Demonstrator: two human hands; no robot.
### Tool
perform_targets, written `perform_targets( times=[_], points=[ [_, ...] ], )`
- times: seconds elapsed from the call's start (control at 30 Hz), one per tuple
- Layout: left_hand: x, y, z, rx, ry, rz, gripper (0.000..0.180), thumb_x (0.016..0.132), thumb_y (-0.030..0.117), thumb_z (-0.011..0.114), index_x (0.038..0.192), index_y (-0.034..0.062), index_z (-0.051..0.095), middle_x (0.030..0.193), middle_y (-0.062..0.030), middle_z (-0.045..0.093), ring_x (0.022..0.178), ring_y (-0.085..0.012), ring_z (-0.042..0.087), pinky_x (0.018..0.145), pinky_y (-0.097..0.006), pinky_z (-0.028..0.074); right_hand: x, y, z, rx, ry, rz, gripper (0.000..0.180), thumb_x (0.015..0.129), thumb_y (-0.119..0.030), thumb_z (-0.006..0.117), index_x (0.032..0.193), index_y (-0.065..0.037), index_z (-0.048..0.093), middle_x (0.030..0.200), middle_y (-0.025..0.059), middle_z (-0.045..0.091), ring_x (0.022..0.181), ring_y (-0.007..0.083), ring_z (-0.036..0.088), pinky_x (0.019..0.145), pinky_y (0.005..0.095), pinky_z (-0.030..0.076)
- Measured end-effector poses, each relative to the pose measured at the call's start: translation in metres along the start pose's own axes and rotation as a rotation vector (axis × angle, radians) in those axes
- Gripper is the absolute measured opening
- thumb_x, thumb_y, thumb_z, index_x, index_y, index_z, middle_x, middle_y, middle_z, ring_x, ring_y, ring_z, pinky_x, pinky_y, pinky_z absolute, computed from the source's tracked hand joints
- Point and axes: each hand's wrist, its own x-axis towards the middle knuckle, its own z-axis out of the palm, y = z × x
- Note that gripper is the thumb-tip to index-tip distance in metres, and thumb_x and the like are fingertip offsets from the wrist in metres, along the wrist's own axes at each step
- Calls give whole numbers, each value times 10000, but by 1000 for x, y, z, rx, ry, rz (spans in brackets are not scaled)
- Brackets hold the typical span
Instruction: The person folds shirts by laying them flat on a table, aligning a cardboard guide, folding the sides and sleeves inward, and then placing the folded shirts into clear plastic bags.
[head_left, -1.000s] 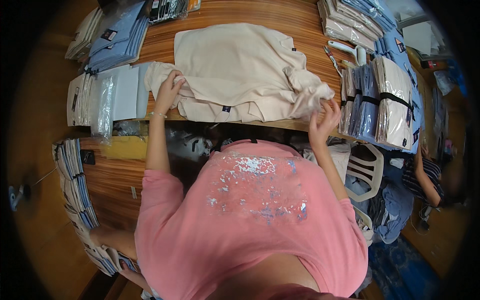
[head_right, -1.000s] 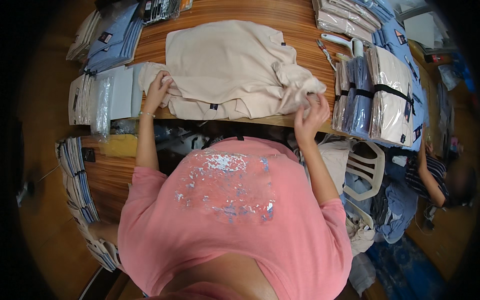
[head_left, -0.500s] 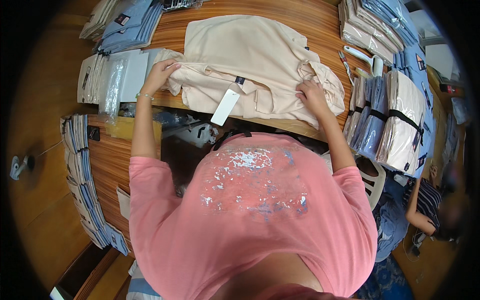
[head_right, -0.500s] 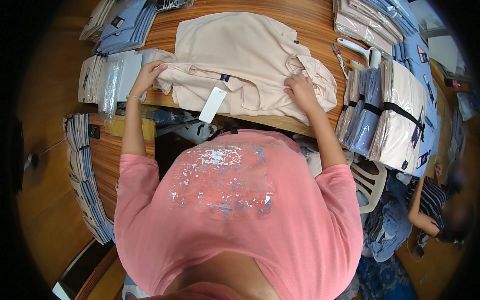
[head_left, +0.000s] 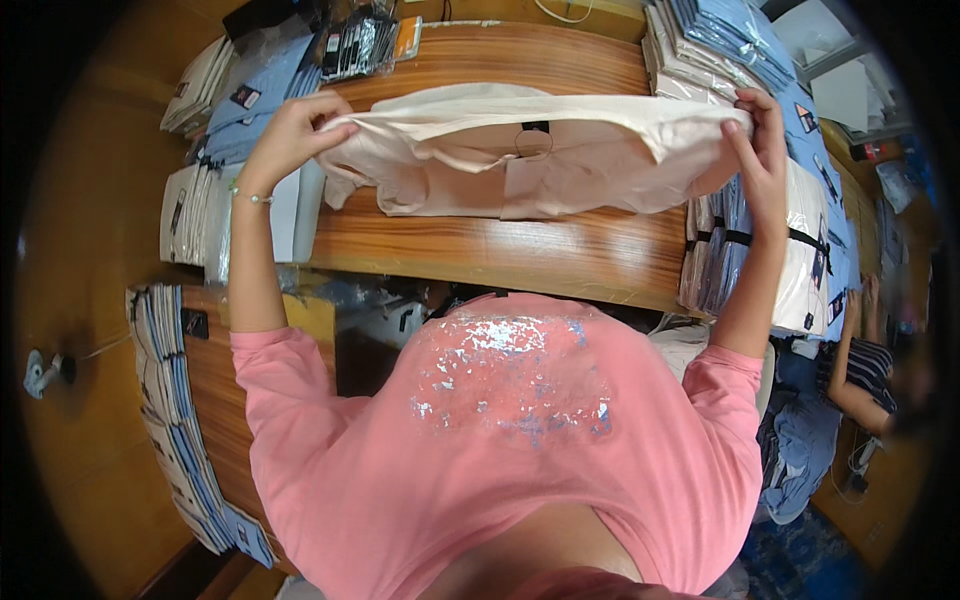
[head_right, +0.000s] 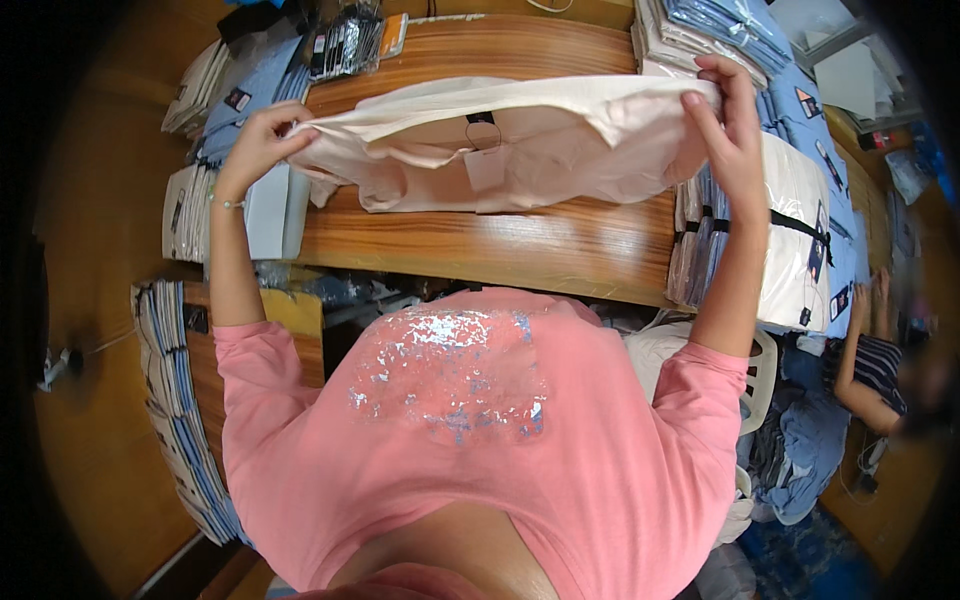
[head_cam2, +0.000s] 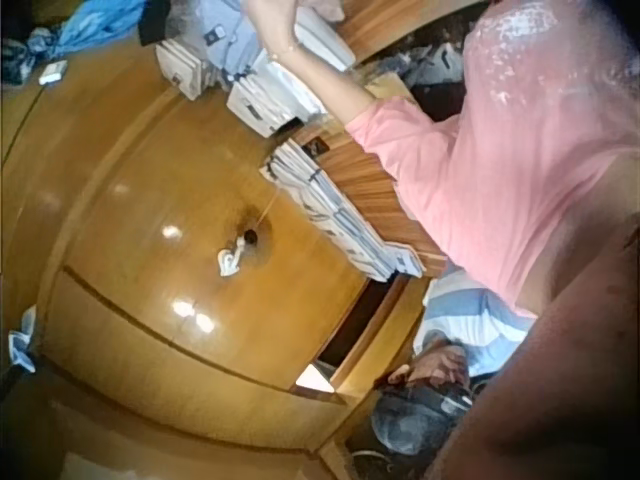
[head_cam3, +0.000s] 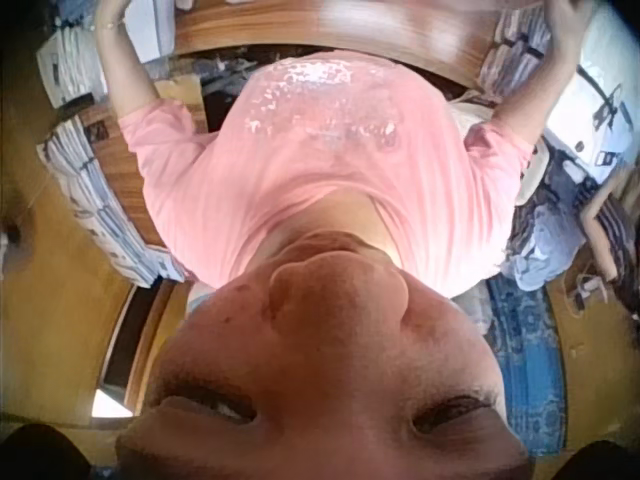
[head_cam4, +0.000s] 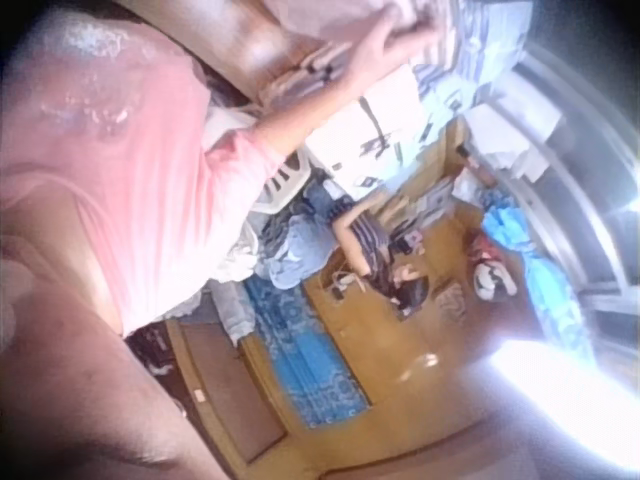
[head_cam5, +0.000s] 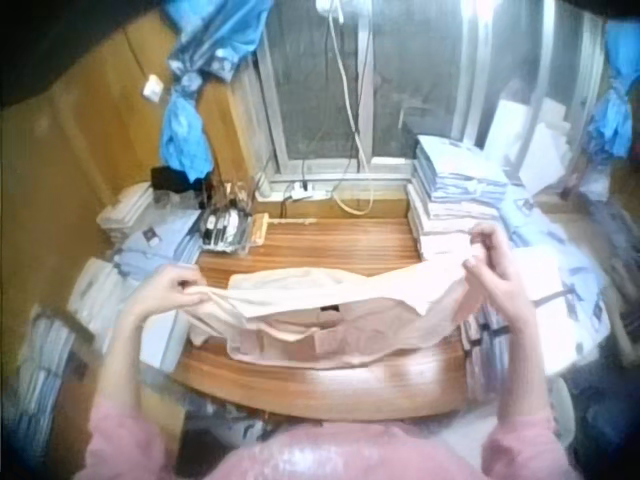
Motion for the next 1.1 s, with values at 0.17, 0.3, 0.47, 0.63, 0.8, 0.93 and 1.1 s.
perform_targets(
  times=[0.17,0.3,0.47,0.63,0.8,0.93,1.1],
  points=[
    [24,-17,-24,-293,106,214,114,823,56,541,918,-1,513,903,-47,511,842,-124,494,783,-236,399,13,-20,-23,-318,-78,108,133,861,-30,565,980,16,601,931,11,596,850,87,531,783,214,416],
    [37,-16,-12,-310,59,322,255,826,42,484,1074,17,426,955,-29,476,905,-120,468,838,-251,389,17,-27,-21,-187,104,24,133,881,-30,552,991,23,605,940,14,599,870,77,533,791,204,412],
    [37,4,-7,-92,306,436,249,773,166,653,986,66,570,940,-41,530,900,-185,546,796,-275,435,15,-24,-24,-217,266,76,170,881,-40,558,1031,20,612,950,30,610,877,87,548,805,212,419],
    [40,-5,-19,189,673,435,145,753,108,688,886,57,665,835,-52,601,804,-176,570,733,-268,450,-5,-44,-24,-444,126,138,168,866,-52,581,1007,33,615,897,34,620,837,84,549,757,210,430],
    [61,-1,-61,-376,481,596,156,805,145,669,927,49,669,877,-6,637,805,-81,545,714,-228,411,-34,-80,-32,-474,181,76,104,861,-12,569,944,44,593,867,50,606,793,89,547,710,223,441],
    [83,-6,-109,-445,-74,382,191,828,227,650,858,39,639,769,32,573,726,-43,502,644,-204,392,-40,-122,-37,-306,234,-101,74,877,-29,536,922,28,553,873,45,548,862,112,511,798,238,406],
    [230,24,-61,-466,259,490,152,855,160,621,755,46,632,650,31,548,546,-50,457,451,-221,377,27,-36,-114,-907,252,-176,222,911,-164,531,1072,-15,563,873,130,580,806,135,547,727,270,444]
  ],
)
